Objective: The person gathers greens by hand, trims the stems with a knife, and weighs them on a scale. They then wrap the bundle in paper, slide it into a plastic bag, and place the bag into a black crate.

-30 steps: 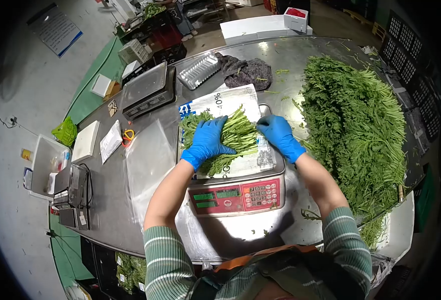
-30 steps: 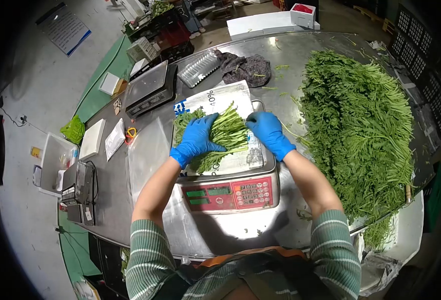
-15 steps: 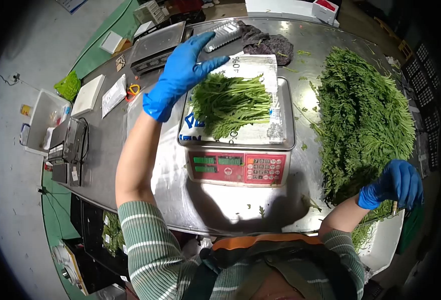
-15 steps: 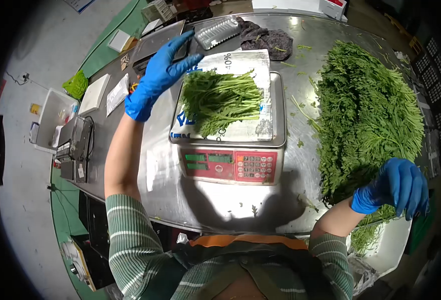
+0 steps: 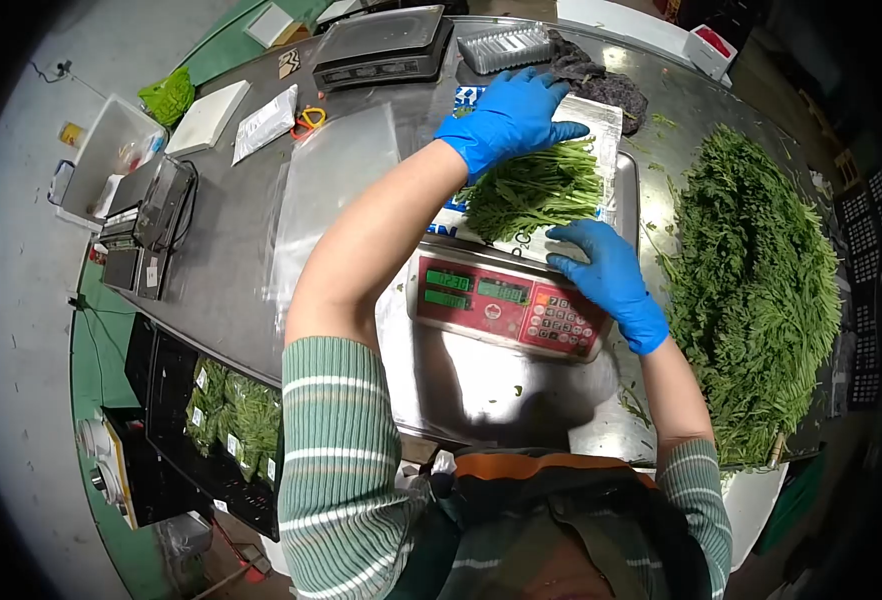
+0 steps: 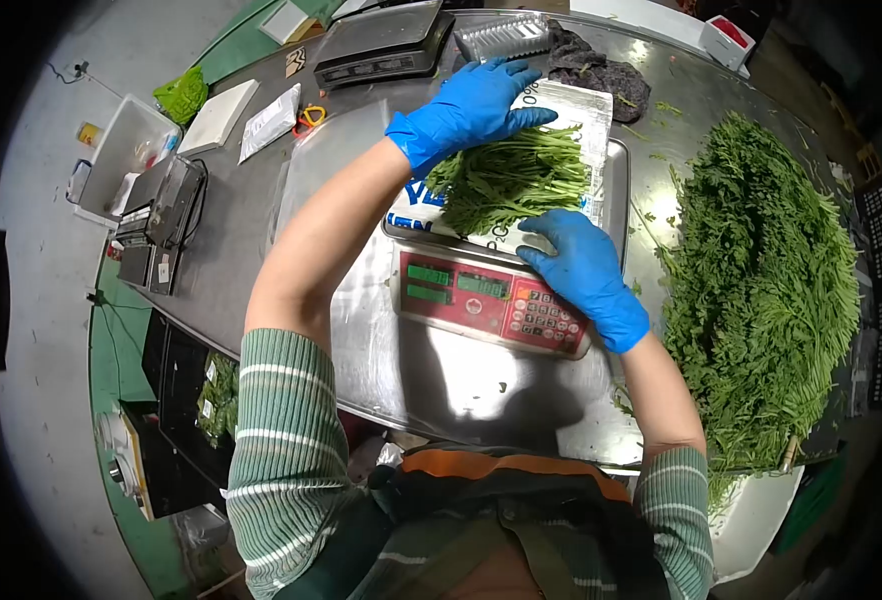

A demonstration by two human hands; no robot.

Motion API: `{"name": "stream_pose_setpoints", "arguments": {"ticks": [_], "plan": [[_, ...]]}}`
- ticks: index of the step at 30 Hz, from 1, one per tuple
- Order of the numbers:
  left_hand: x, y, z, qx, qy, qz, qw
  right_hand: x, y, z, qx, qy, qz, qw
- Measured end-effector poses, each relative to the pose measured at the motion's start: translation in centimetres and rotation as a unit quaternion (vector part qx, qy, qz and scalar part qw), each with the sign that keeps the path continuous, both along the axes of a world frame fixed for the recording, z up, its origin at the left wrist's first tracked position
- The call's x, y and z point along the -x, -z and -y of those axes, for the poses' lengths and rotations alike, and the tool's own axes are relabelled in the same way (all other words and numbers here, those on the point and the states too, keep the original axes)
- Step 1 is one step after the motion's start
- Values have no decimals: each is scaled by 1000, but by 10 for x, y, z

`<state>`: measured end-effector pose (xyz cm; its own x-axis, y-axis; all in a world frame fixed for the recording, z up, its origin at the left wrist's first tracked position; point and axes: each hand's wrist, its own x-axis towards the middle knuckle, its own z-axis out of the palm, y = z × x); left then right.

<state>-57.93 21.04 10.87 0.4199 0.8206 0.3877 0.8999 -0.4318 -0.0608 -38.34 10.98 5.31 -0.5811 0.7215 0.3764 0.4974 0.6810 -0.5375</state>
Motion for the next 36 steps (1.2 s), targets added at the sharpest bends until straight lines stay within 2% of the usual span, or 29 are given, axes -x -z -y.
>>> {"name": "stream_pose_setpoints", "arguments": {"ticks": [1,3,4,5,6,7,8,10,11,13,14,16,17,18,19,20,21,22,23,24,25,26,27,28,31,32,34,35,36], "plan": [[1,5,-2,0,1,1,1000,2,9,-5,0,1,1,1000],[1,14,-5,13,12,39,999,3,25,-16,18,20,126,992],[1,16,-3,90,-6,41,995,1,34,-22,-20,4,96,995],[2,33,-7,85,-2,32,996,0,38,-22,-19,1,119,993],[1,27,0,292,-25,72,953,-1,41,-23,-24,0,141,990],[2,41,6,319,12,124,939,-1,42,-24,-76,1,159,984],[0,46,11,301,43,118,945,-4,35,-26,-104,-17,120,987],[-4,33,28,348,86,140,923,-16,16,-33,-141,46,112,983],[-6,29,43,317,173,180,915,-22,-1,-36,-169,67,79,980],[-18,43,58,352,136,112,919,-28,-26,-41,-220,65,98,968],[-25,37,60,422,132,76,894,-28,-26,-42,-229,54,96,967],[-26,27,58,499,109,115,852,-25,-14,-45,-233,69,53,969],[-23,33,55,508,112,151,841,-24,-6,-45,-277,101,42,955],[-19,43,50,513,115,187,830,-24,-9,-36,-253,101,33,962],[-16,52,49,466,159,235,838,-21,-14,-26,-231,100,23,968],[-14,59,43,485,174,264,815,-19,-11,-20,-255,76,47,963],[-12,64,40,507,189,292,788,-18,-2,-16,-197,48,81,976],[-11,55,35,572,178,336,726,-19,8,-18,-156,29,61,986],[-9,43,24,607,125,349,703,-20,16,-19,-114,11,40,993],[-10,41,16,569,122,459,671,-22,15,-19,-114,5,48,992],[-9,47,5,423,133,426,788,-22,14,-19,-114,5,47,992],[-8,57,1,369,52,276,886,-22,14,-16,-132,4,56,990],[-11,51,3,298,-30,115,947,-23,11,-15,-153,3,66,986],[-12,64,-1,269,-82,33,959,-24,6,-12,-150,-5,74,986],[-6,69,-9,306,-136,48,941,-29,8,-16,-157,-19,82,984],[-4,70,-8,306,-113,86,941,-29,9,-18,-140,-27,82,986],[-18,32,20,362,-85,134,918,-29,15,-24,-140,-30,64,988],[-28,4,43,389,-67,106,913,-29,16,-28,-141,-29,62,988],[-25,11,53,377,-25,99,920,-27,18,-31,-129,-34,53,990]]}}
